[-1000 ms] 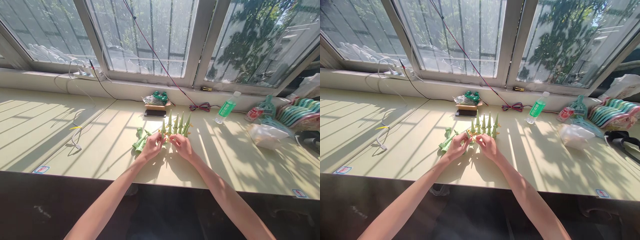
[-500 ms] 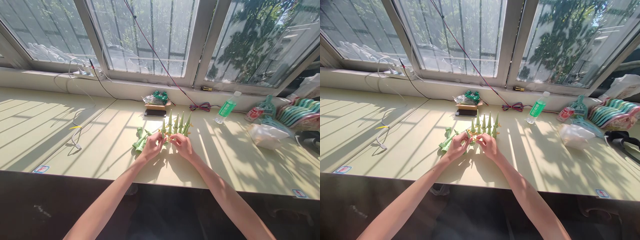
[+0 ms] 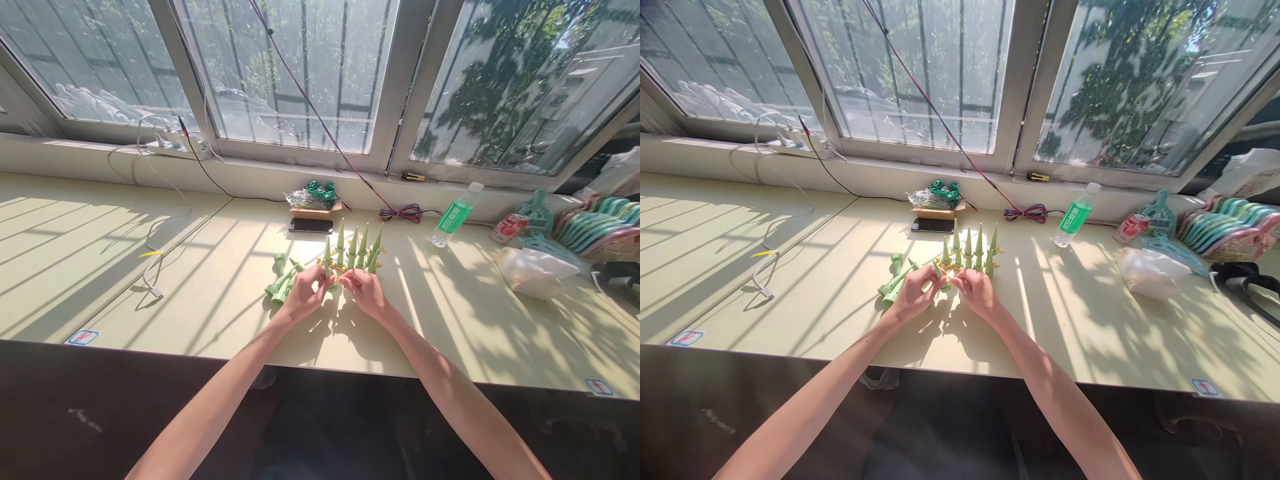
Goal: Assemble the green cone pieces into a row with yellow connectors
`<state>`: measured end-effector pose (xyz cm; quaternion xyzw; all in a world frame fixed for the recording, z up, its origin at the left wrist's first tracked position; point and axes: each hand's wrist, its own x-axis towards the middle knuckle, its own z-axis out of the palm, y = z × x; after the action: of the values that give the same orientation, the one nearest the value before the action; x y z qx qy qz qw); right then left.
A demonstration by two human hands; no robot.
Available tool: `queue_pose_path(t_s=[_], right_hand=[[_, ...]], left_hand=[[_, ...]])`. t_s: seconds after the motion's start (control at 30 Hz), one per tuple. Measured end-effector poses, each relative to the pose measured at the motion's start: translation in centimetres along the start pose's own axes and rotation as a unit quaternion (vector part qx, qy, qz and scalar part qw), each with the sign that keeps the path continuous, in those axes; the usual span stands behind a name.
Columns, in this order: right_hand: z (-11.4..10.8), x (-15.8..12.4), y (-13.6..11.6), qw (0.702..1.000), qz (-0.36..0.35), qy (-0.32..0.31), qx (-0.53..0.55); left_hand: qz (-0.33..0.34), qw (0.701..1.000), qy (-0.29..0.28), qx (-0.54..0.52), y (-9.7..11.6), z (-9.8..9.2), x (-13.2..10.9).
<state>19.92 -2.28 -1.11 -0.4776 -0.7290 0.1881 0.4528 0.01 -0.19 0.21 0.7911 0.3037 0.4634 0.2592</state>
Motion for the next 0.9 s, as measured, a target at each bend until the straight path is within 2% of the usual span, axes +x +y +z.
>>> queue_pose_path(t_s=[0.2, 0.4, 0.5, 0.77, 0.9], right_hand=[[0.02, -0.18, -0.39, 1.000, 0.016, -0.022, 0.015], [-0.26, -0.15, -0.70, 1.000, 0.012, -0.003, -0.008], [-0.23, -0.08, -0.54, 1.000, 0.009, -0.013, -0.004], [0.04, -0.21, -0.38, 0.999, -0.022, -0.024, -0.005], [0.14, -0.32, -0.42, 0.999, -0.007, -0.039, 0.017]], left_hand=[[0.022, 1.000, 0.000, 0.013, 0.02, 0.13, 0.00], [0.004, 1.000, 0.010, 0.008, 0.05, 0.05, 0.14], [-0.001, 1.000, 0.015, 0.006, 0.12, -0.01, 0.18], [0.007, 1.000, -0.002, 0.027, 0.21, -0.08, 0.03], [0.018, 0.999, -0.008, 0.031, 0.13, 0.02, -0.04]])
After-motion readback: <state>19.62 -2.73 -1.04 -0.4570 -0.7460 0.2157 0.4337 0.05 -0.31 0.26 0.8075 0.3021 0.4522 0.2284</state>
